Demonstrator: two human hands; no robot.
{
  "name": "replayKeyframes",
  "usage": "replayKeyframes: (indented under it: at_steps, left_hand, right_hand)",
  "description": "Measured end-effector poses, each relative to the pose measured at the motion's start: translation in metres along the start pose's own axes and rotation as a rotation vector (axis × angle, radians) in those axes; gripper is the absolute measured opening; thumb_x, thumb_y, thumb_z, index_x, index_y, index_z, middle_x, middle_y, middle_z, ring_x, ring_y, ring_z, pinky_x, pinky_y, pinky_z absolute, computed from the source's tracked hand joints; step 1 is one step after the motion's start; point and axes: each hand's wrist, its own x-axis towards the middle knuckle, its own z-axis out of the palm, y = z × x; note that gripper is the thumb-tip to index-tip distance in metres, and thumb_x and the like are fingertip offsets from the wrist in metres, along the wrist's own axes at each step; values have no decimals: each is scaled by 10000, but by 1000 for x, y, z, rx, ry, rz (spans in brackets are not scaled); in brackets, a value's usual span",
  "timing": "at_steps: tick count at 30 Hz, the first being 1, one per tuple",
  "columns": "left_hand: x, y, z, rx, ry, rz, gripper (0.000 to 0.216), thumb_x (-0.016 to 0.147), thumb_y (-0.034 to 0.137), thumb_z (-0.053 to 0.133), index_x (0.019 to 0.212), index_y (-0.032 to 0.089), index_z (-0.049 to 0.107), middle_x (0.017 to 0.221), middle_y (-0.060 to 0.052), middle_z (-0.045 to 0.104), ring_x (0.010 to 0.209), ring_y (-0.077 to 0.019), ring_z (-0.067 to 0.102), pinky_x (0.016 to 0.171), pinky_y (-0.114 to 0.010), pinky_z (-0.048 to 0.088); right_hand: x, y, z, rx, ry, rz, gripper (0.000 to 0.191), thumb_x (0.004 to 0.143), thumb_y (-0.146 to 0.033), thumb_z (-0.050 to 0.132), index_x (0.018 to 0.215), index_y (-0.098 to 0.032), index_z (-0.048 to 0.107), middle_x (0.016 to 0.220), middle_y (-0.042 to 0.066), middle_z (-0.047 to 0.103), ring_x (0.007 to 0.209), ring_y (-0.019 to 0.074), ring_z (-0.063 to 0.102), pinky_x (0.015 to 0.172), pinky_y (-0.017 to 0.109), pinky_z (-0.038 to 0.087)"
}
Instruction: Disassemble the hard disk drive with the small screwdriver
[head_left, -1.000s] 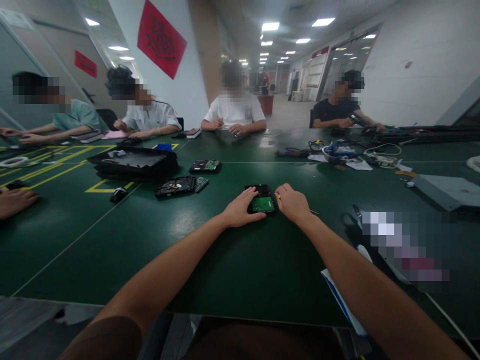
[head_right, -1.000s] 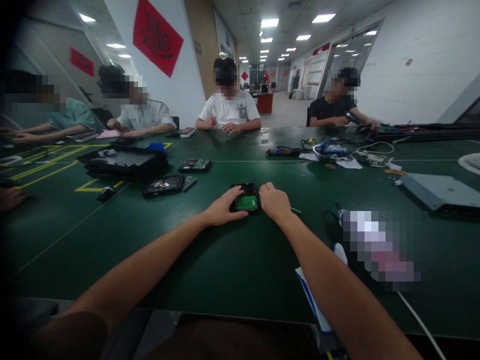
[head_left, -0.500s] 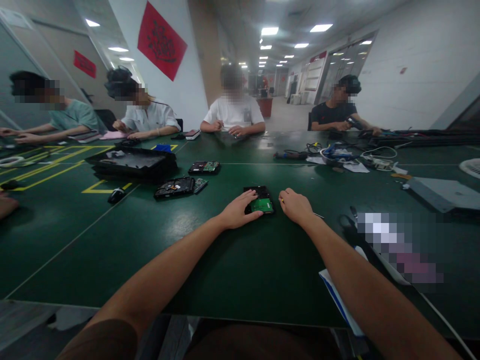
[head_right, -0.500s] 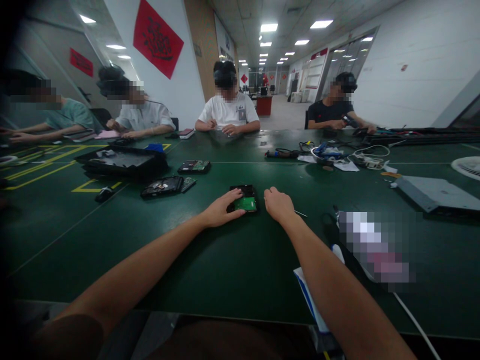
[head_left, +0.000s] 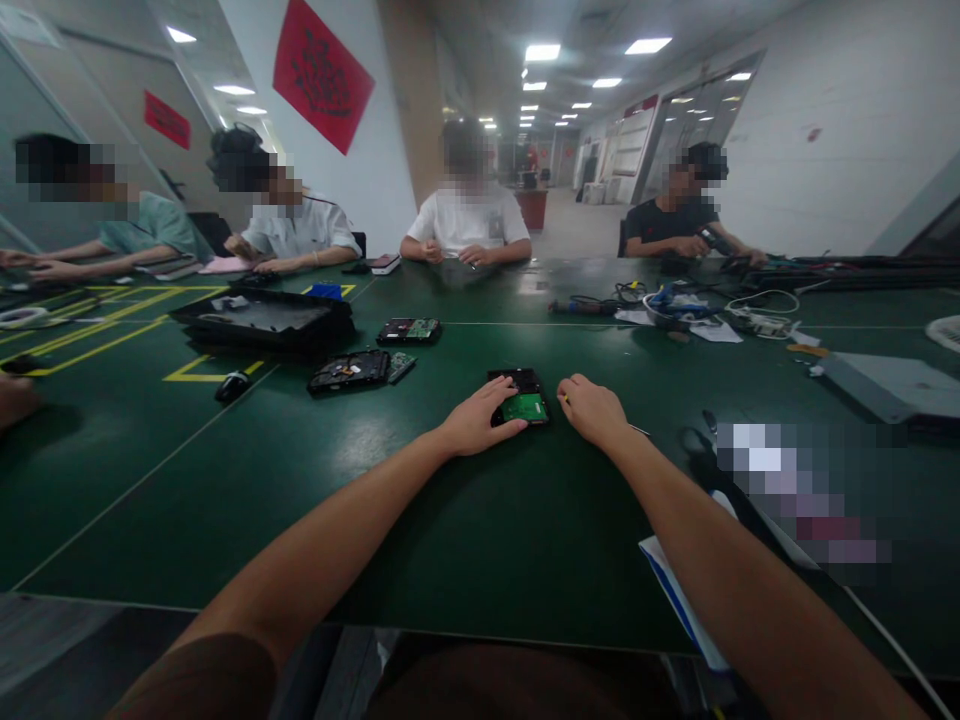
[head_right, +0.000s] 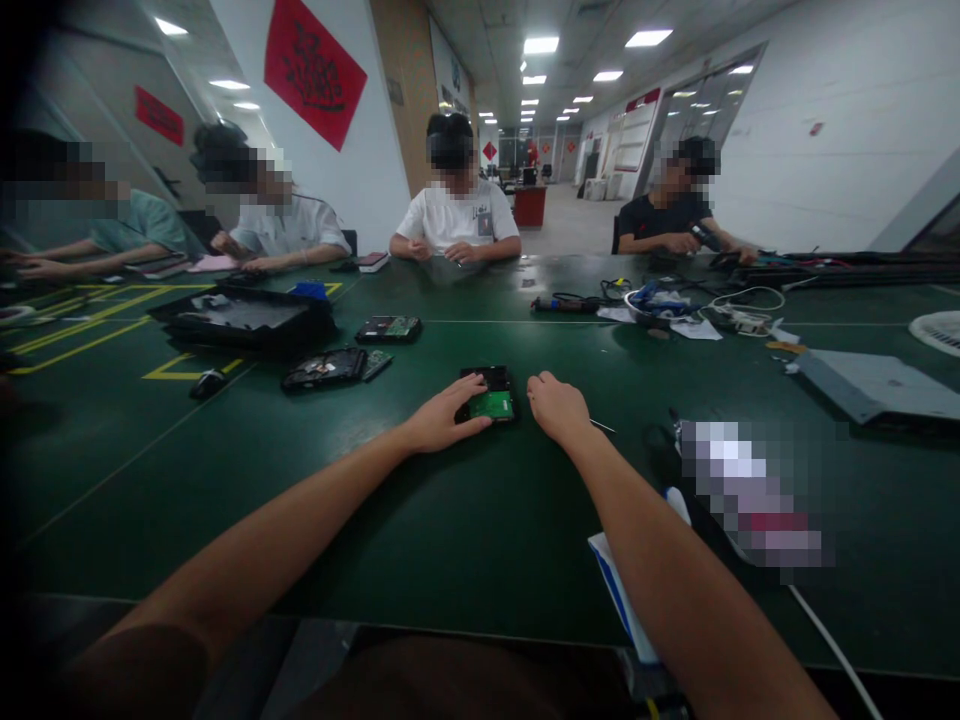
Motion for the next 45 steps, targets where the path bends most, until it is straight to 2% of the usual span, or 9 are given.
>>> replayKeyframes:
  at_steps: [13,17,21,29,35,45]
  left_hand:
    - [0,4,-3,19,8,4,801,926,711,529,1518,172,502,1674,-126,378,1587,-281,287,1309,-457,252]
    - [0,5,-5,35,6,0,892,886,756,555,1540,154,474,1649,-147,417,1552,-293,364,1293,-434,295]
    - [0,5,-3,69,-1,20,984,824,771,630,1570,162,430,1674,-149,369,1564,-312,335,1305,-460,266]
    - [1,3,1,76,19,30,944,809,753,663,1522,163,481,1663,-154,386,1563,-323,333,1309,-466,262]
    - [2,2,0,53,15,14,891,788,740,702,1456,174,533,1631,-158,431,1541,-342,360,1282,-492,317]
    - [2,9,-3,28,14,-18,842,782,703,733,1420,194,530,1604,-160,450,1520,-342,379,1261,-508,351]
  right_hand:
    - [0,1,2,46,14,1,283,1070,-348,437,1146,-187,656,1204,120,637,903,221,668,674,297,464]
    - [0,2,3,45,17,3,279,1071,-359,441,1135,-188,652,1204,117,637,921,222,670,683,297,462]
    - [0,1,3,23,3,10,287,1075,-358,432,1149,-191,653,1228,124,626,931,229,675,708,311,478]
    - [-1,-2,-1,1,-7,31,294,1077,-348,418,1199,-214,650,1247,121,624,927,228,682,698,309,474]
    - [0,-1,1,20,5,19,281,1074,-342,424,1169,-213,654,1219,109,628,872,214,677,653,299,460]
    - [0,-2,2,8,-5,22,296,1076,-337,409,1192,-208,649,1250,124,622,915,229,678,680,312,468]
